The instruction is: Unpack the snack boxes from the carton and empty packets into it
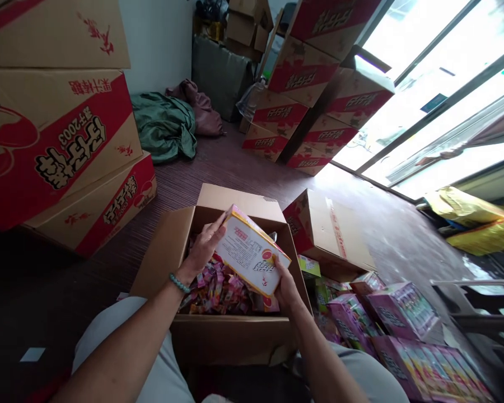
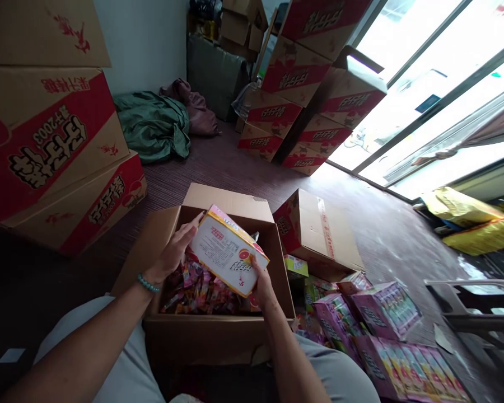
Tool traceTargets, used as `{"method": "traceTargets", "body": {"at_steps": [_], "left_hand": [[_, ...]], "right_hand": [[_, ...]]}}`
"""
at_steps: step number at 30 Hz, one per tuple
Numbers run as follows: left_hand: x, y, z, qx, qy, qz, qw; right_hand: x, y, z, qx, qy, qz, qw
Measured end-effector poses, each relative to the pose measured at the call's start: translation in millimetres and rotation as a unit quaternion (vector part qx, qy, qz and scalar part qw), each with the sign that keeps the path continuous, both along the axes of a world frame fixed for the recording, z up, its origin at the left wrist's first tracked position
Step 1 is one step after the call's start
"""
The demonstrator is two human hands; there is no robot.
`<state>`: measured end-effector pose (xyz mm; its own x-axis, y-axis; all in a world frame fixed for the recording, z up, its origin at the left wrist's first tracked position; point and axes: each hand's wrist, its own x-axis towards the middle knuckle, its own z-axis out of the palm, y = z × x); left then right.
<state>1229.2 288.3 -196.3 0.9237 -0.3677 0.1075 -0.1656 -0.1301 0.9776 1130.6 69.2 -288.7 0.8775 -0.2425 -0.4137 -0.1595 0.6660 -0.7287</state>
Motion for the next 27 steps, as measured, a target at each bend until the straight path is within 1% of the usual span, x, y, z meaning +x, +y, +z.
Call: {"method": "traceTargets", "body": {"at_steps": [1,3,5,6,7,9,10,12,14,15,16,18,20,21,22,24,27], "left_hand": [[-1,1,3.4,0.004,-0.011,-0.011,1.0],[-2,3,8.7,-0.001,-0.033,-0.026,0.999],[-1,5,11.2,-0.034,-0.038,-0.031,0.998],[0,6,11.3,-0.06,-0.032,-0.026,0.997],[1,7,10.7,-0.091,-0.018,-0.018,0.996],[5,9,8.0,-0.157,0.031,0.007,0.987],[8,9,6.5,-0.19,0.065,0.019,0.979],[13,11,3.8,-0.249,0.136,0.035,0.958],[17,12,2.9,-0.292,0.189,0.046,0.936],[18,13,3.2,-0.31,0.208,0.05,0.926],[18,14,3.9,-0.328,0.225,0.055,0.916],[17,14,6.3,-0.366,0.26,0.061,0.891],[15,13,9.1,-0.392,0.29,0.052,0.871],[13,11,10.3,-0.397,0.299,0.045,0.866],[12,9,11.2,-0.395,0.306,0.038,0.865],[11,6,12.2,-0.377,0.318,0.024,0.87],[10,3,10.0,-0.32,0.335,0.015,0.886]], "right_hand": [[-1,3,-5.0,0.024,0.009,0.007,1.0],[-2,8,-10.6,0.047,0.014,0.009,0.999],[-4,11,-11.4,0.04,0.007,0.003,0.999],[-5,12,-10.4,0.023,-0.004,-0.005,1.0],[-7,11,-8.6,-0.007,-0.022,-0.014,1.0],[-11,10,-2.6,-0.105,-0.07,-0.019,0.992],[-13,9,1.3,-0.167,-0.089,-0.011,0.982],[-18,10,10.7,-0.294,-0.106,0.017,0.95],[-24,13,21.1,-0.414,-0.11,0.018,0.903],[-26,15,26.4,-0.475,-0.118,0.001,0.872],[-29,17,31.6,-0.537,-0.138,-0.02,0.832],[-35,19,41.2,-0.652,-0.206,-0.047,0.729],[-43,18,48.6,-0.729,-0.284,-0.049,0.62],[-47,17,51.4,-0.752,-0.317,-0.049,0.576],[-53,15,53.5,-0.768,-0.337,-0.05,0.542],[-67,8,56.9,-0.789,-0.352,-0.059,0.5],[-101,-9,64.3,-0.82,-0.341,-0.073,0.453]]}}
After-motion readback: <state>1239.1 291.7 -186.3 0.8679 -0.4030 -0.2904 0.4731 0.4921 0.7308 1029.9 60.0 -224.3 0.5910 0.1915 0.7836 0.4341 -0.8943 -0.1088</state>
